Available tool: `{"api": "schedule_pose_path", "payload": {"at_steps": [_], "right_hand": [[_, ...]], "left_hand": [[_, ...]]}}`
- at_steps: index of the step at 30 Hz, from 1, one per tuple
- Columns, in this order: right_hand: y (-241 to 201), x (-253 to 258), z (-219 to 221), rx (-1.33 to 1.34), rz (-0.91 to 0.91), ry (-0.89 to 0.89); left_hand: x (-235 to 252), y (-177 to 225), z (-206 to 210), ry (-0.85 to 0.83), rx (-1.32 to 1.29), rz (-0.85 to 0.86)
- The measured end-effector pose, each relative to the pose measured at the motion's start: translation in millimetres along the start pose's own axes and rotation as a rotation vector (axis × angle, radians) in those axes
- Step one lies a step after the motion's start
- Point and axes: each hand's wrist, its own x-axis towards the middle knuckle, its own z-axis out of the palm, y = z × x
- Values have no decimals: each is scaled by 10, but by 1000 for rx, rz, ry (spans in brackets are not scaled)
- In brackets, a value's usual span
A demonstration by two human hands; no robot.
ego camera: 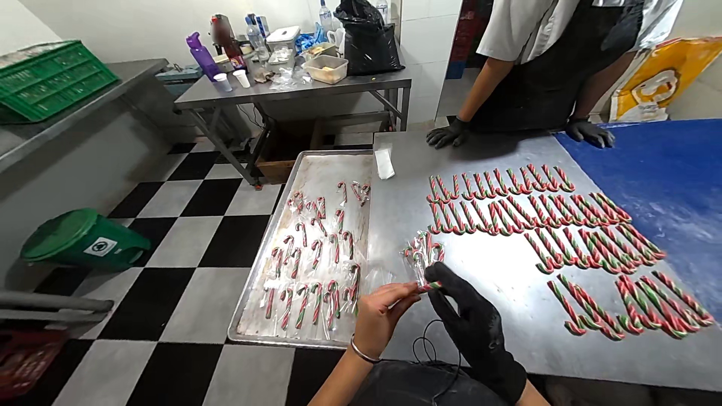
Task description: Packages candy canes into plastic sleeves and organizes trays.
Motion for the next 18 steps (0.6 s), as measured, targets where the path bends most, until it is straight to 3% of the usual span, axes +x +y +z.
{"api": "schedule_pose_path", "payload": {"at_steps": [2,4,5,7,9,12,14,18], "right_hand": [[32,-60,-27,-170,26,-222],[-156,-20,-119,-87,266,-501],[-281,26,-160,9,400,-550],[-183,-17,-172,100,475,-505],[187,-107,-149,20,387,-359],[595,35,-74,-117,460,-117],[866,93,83,-107,545,-38],[1263,-86,395,-206,516,-122]], "left_hand": [[-32,-3,32,25,-11,-6],[-60,3,80,-6,-43,-34],[-80,21,113,-39,-63,-51],[-107,32,154,-102,-62,-86],[-92,-78,92,-57,37,-209],[-55,-623,-144,79,277,-667],[-132,-1056,-257,67,383,-892],[-269,-1456,-318,90,383,-908]]}}
